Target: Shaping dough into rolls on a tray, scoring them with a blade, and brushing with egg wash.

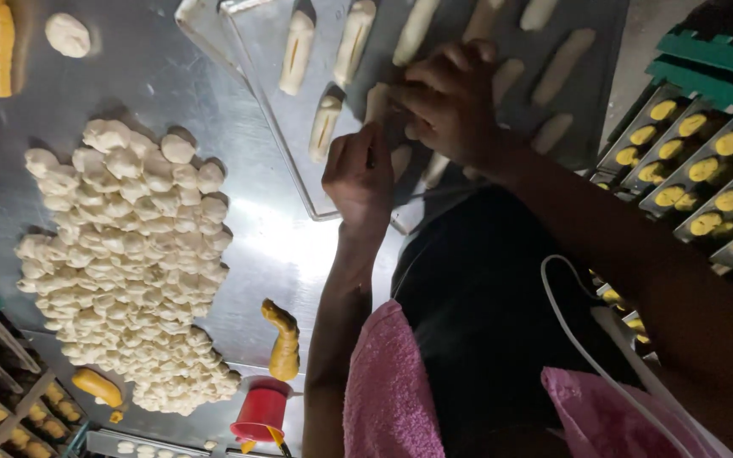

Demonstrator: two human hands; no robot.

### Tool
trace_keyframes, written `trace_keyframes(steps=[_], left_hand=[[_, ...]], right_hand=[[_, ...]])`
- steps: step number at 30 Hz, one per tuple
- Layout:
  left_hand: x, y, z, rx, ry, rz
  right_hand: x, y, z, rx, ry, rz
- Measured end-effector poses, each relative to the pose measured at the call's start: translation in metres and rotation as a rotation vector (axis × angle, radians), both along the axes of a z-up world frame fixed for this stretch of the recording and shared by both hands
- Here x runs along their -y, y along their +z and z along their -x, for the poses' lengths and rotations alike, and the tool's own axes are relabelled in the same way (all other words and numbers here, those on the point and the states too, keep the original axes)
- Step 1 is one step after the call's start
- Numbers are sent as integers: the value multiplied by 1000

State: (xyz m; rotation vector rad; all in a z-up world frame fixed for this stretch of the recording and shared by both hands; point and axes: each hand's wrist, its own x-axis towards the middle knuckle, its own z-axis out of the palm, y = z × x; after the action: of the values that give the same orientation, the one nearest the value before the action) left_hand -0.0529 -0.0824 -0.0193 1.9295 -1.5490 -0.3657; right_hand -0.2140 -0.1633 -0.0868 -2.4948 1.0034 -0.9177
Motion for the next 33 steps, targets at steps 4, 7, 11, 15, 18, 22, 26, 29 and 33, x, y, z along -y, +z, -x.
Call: trace_keyframes(steps=[4, 7, 11, 15, 18, 22, 26, 29, 33], left_hand=[[7, -3, 1, 16, -14, -7], [5, -9, -6, 151, -114, 8], [-21, -10, -11, 91, -50, -84], [-40, 23, -5, 0, 45, -111], [-54, 40, -1, -47, 124, -106], [-70, 23, -31, -54, 230, -58], [-68, -46, -116, -422, 367, 75], [-25, -72, -201, -968, 360, 314], [45, -56, -288, -1478, 264, 469]], right_hand=[[-5, -1, -3, 15, 9, -25], [-1, 2, -7, 20, 7, -28], [-2, -10, -8, 32, 14, 4], [-10, -32, -6, 63, -3, 45], [-25, -29, 7, 74, -7, -27], [-22, -1, 14, 81, -11, 37], [-34, 19, 24, 54, -53, -4], [-42, 14, 27, 54, -57, -93], [-42, 14, 30, 69, -54, -123]])
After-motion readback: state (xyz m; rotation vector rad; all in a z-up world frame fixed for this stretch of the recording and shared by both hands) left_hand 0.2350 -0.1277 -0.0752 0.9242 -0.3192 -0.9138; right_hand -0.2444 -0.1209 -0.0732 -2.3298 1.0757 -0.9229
